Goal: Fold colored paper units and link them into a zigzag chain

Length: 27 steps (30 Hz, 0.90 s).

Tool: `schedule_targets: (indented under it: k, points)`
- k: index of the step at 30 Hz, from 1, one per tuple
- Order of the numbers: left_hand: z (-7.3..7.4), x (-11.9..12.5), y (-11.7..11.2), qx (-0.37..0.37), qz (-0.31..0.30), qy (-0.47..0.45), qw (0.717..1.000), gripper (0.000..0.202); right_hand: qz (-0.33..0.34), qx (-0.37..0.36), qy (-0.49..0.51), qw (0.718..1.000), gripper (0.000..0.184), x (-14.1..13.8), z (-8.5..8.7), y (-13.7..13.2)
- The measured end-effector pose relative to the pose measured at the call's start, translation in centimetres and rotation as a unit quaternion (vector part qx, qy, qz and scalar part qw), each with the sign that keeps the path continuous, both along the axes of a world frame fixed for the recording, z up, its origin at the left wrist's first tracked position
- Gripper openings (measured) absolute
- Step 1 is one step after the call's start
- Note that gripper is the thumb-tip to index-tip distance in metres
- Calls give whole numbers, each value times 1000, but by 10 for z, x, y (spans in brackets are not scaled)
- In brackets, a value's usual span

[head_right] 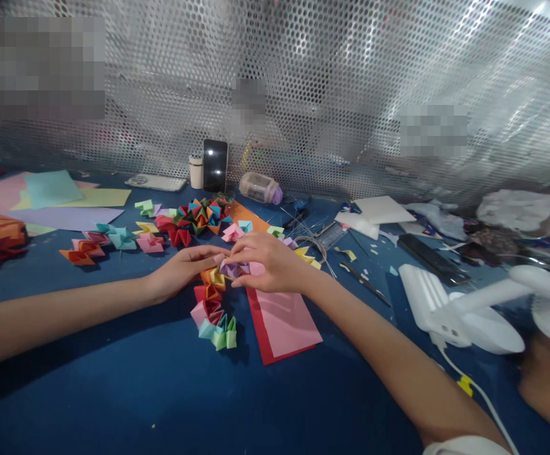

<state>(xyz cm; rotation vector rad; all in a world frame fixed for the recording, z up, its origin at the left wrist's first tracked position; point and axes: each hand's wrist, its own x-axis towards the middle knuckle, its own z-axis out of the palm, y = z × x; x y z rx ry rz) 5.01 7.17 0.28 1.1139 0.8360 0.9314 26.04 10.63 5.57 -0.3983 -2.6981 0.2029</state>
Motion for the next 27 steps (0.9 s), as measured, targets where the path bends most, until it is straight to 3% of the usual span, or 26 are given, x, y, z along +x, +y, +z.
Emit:
schedule_targets:
  k: [11,18,24,27]
  points:
    - [8,-2,-2,-26,-17,-11,999,30,-65,15,15,998,32,-2,-5,2]
    - [8,-3,2,-50,-37,-12,998,38,-47,16,11,999,22,-2,-6,0]
    - [10,2,-1,-4,11,24,1000,40,-114,41,56,991,30,-14,-20,-7]
    - [8,2,-3,4,23,26,999,37,-114,34,61,991,32,-18,-23,-11]
